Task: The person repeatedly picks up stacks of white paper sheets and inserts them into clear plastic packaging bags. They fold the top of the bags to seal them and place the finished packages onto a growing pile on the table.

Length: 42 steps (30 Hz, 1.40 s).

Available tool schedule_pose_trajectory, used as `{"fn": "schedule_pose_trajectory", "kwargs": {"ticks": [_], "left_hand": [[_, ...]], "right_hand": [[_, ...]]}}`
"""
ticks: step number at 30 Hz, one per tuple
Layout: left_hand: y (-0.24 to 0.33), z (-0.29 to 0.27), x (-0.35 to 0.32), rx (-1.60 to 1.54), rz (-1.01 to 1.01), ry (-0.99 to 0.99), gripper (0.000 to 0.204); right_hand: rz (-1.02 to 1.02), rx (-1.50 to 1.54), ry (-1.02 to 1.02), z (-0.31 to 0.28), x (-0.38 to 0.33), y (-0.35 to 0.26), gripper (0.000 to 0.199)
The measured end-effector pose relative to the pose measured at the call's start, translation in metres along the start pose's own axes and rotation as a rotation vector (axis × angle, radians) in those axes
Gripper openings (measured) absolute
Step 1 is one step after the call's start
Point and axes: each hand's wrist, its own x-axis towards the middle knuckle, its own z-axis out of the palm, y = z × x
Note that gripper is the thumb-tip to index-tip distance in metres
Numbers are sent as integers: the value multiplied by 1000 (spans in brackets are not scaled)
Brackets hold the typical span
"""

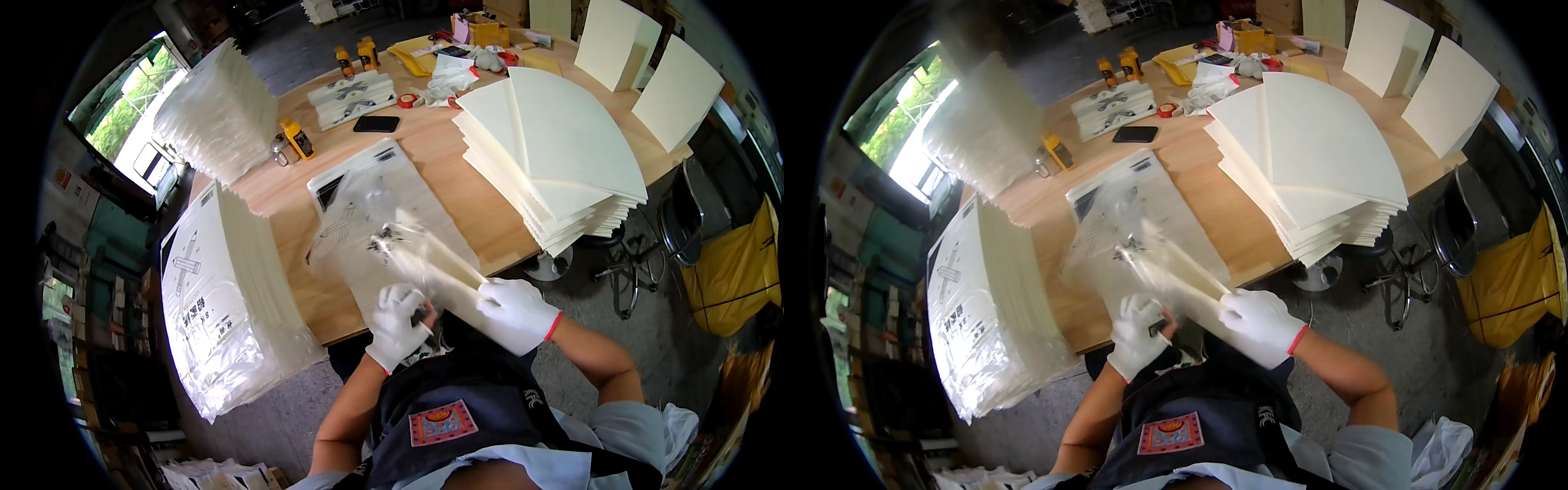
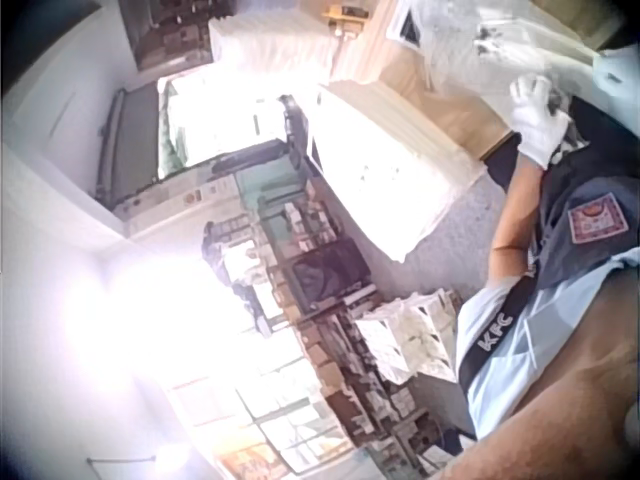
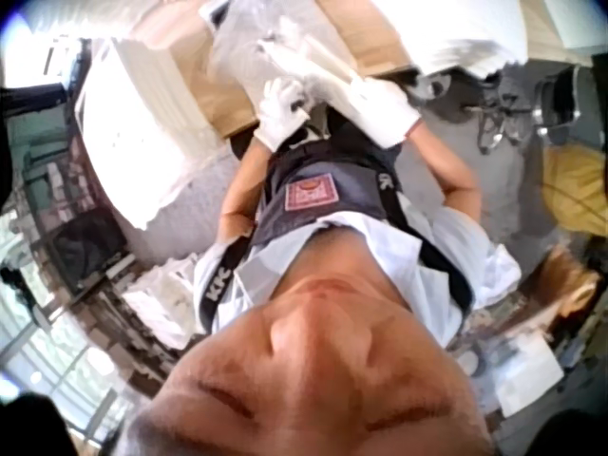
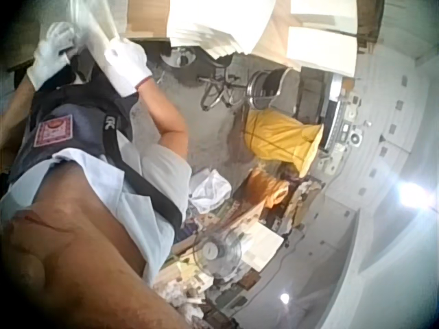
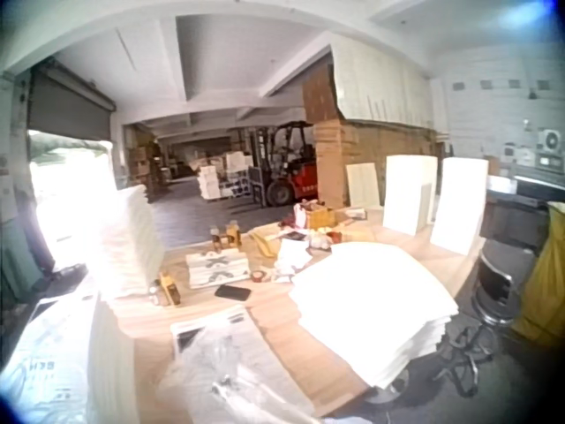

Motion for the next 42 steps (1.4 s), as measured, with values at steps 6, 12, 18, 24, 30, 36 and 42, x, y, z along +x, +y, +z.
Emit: {"fn": "schedule_pose_trajectory", "kwargs": {"ticks": [6,12,18,24,30,36,42], "left_hand": [[-8,-2,-14,-72,335,138,21],[28,13,32,-284,-9,118,22],[27,4,8,-393,-127,26,17],[-17,2,-39,-457,64,50,11],[42,5,42,-460,-234,-73,21],[49,23,42,-466,-54,-32,20],[-5,20,-28,-448,-197,-29,18]], "right_hand": [[225,1299,-180,21,4,21,25],[89,562,93,62,45,-8,29],[86,211,168,15,40,-24,17],[279,1362,-84,8,33,-7,17],[60,-138,-93,5,59,-78,28],[51,-268,27,29,63,-87,25],[-429,135,450,22,-9,-80,24]]}}
